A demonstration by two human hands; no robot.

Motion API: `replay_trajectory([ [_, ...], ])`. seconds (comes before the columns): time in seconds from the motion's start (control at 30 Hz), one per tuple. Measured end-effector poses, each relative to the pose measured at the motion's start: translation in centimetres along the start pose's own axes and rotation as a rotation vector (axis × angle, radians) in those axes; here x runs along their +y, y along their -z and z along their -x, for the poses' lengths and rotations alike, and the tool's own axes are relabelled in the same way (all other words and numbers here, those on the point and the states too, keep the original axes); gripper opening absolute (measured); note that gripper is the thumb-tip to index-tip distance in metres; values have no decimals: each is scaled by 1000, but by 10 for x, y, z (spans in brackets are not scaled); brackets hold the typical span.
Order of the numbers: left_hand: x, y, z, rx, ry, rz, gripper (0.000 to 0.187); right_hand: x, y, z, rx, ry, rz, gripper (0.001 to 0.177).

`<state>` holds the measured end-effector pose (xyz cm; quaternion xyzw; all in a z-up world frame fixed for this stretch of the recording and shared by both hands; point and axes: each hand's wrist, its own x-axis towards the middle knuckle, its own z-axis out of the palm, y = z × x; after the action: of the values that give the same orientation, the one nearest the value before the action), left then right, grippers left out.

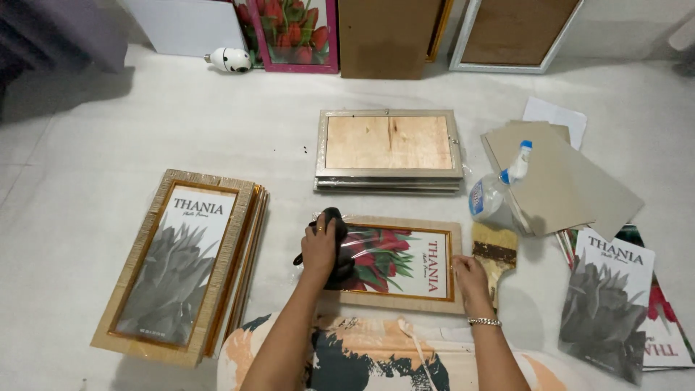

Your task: Cleaning the glass and surfaces of picture frames with a cloth and brush.

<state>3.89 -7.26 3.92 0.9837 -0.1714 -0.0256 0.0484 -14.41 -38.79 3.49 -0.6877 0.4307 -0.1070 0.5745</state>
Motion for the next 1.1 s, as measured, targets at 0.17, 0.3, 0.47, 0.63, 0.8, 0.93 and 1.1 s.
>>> replay_trajectory([
  [0.17,-7,30,54,-335,-100,-51,62,-9,3,6,-12,-20,91,29],
  [0.3,-24,0,111,-154,-339,-183,121,-72,3,39,-92,-148,237,26],
  [0.47,-38,8,73,-179,-347,-24,85,-25,-3,12,-43,-118,279,29],
  [0.63,-23,30,9,-249,-251,-39,69,6,-3,-5,-6,-43,270,29],
  [0.8,-6,8,-50,-229,-79,47,71,-13,-1,9,-11,-17,238,30],
  [0.93,6,14,-25,-175,-96,55,69,2,-1,0,-17,-29,331,28],
  [1.1,21,32,60,-254,-377,40,71,-5,-5,8,-46,-80,452,34],
])
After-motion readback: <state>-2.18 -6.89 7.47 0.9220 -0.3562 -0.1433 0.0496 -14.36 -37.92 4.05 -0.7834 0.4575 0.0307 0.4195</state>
